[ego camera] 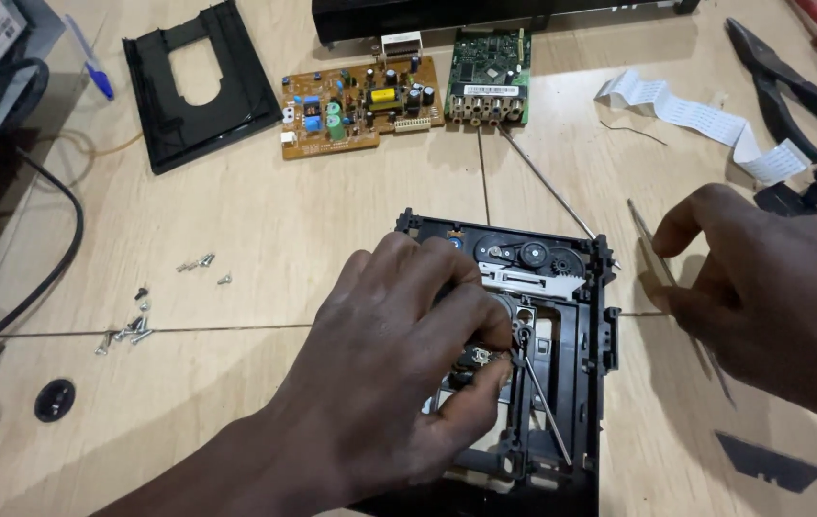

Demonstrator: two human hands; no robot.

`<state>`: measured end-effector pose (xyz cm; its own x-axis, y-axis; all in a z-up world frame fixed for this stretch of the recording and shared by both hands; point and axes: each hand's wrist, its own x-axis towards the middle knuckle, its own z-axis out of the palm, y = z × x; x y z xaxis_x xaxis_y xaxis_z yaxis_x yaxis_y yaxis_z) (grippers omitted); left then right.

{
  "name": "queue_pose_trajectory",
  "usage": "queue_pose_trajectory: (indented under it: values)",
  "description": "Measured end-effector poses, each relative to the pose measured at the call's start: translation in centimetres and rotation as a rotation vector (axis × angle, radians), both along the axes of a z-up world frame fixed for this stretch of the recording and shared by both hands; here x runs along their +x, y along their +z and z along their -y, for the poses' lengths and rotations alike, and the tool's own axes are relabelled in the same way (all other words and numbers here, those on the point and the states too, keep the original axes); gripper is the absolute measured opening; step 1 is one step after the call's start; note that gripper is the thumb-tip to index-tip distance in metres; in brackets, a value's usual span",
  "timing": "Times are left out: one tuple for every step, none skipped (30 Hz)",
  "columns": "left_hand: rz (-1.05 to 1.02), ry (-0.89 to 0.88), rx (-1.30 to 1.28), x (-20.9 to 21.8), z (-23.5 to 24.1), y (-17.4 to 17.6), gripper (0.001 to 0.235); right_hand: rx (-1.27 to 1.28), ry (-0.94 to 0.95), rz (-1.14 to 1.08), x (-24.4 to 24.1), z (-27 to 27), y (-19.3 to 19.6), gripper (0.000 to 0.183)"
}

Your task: The person disassembles a small electronic device, removes a circuit board, and uses a screwdriver to adjust internal components. The person then reassembles the device by placing the circuit board back and securing it with screws.

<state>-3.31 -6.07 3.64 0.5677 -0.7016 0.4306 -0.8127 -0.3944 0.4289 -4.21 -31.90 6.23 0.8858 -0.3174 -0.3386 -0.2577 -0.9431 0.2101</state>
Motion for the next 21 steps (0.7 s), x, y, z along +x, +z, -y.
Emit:
queue_pose_trajectory:
  values:
    - [0.005,0.005,0.000,0.0,0.0,0.0,0.013,-0.011,0.033,0.001,0.0,0.2,-0.2,0.026]
    - [0.005,0.006,0.001,-0.1,0.0,0.0,0.013,-0.010,0.034,0.001,0.0,0.4,-0.4,0.026]
    - [0.007,0.014,-0.016,-0.1,0.0,0.0,0.013,-0.004,0.044,0.019,0.0,0.6,-0.6,0.026]
    - [0.009,0.022,-0.032,-0.1,0.1,0.0,0.014,0.002,0.054,0.036,-0.1,0.8,-0.8,0.025]
    - [0.008,0.020,-0.033,-0.1,0.1,0.1,0.014,0.001,0.052,0.036,-0.1,0.6,-0.6,0.025]
    - [0.009,0.025,-0.049,-0.1,0.1,0.1,0.015,0.017,0.027,0.071,-0.1,0.3,-0.5,0.028]
    - [0.009,0.028,-0.066,-0.2,0.1,0.1,0.015,0.034,0.001,0.104,-0.2,0.1,-0.4,0.030]
    - [0.006,0.025,-0.068,-0.1,0.1,0.1,0.015,0.032,-0.001,0.101,-0.6,0.9,-0.7,0.030]
    - [0.009,0.019,-0.077,0.0,0.1,0.0,0.016,0.202,0.092,0.308,-1.0,1.7,-1.0,0.021]
    - [0.012,0.014,-0.087,0.0,0.0,-0.1,0.017,0.375,0.172,0.530,-1.4,2.4,-1.3,0.017]
    - [0.011,0.017,-0.092,-0.1,0.0,-0.1,0.017,0.371,0.176,0.527,-2.4,1.2,-1.0,0.017]
    - [0.014,0.015,-0.085,-0.1,0.0,-0.1,0.015,0.483,0.142,0.505,-3.4,0.1,-0.7,0.010]
    - [0.021,0.014,-0.078,-0.1,-0.2,0.0,0.014,0.599,0.110,0.486,-4.3,-1.2,-0.4,0.009]
    - [0.024,0.018,-0.082,-0.2,-0.2,0.0,0.014,0.595,0.116,0.487,-4.4,-1.5,-0.6,0.009]
    - [0.021,0.016,-0.080,-0.2,-0.3,0.0,0.015,0.462,0.229,0.367,-4.6,-1.8,-1.0,0.007]
    - [0.018,0.014,-0.077,-0.3,-0.4,0.0,0.016,0.325,0.340,0.248,-4.7,-2.1,-1.3,0.013]
    - [0.018,0.014,-0.079,-0.3,-0.4,-0.1,0.016,0.324,0.340,0.247,-4.6,-3.2,-0.9,0.013]
    - [0.028,0.015,-0.090,-0.3,-0.5,-0.1,0.015,0.194,0.252,0.098,-4.5,-4.2,-0.4,0.013]
    - [0.037,0.017,-0.101,-0.4,-0.5,-0.1,0.015,0.065,0.159,-0.044,-4.4,-5.2,0.1,0.018]
    - [0.036,0.017,-0.102,-0.4,-0.5,-0.1,0.015,0.065,0.159,-0.044,-4.5,-5.1,0.0,0.018]
    - [0.028,0.014,-0.111,-0.5,-0.5,0.0,0.015,0.085,0.187,-0.038,-4.4,-5.1,-0.2,0.020]
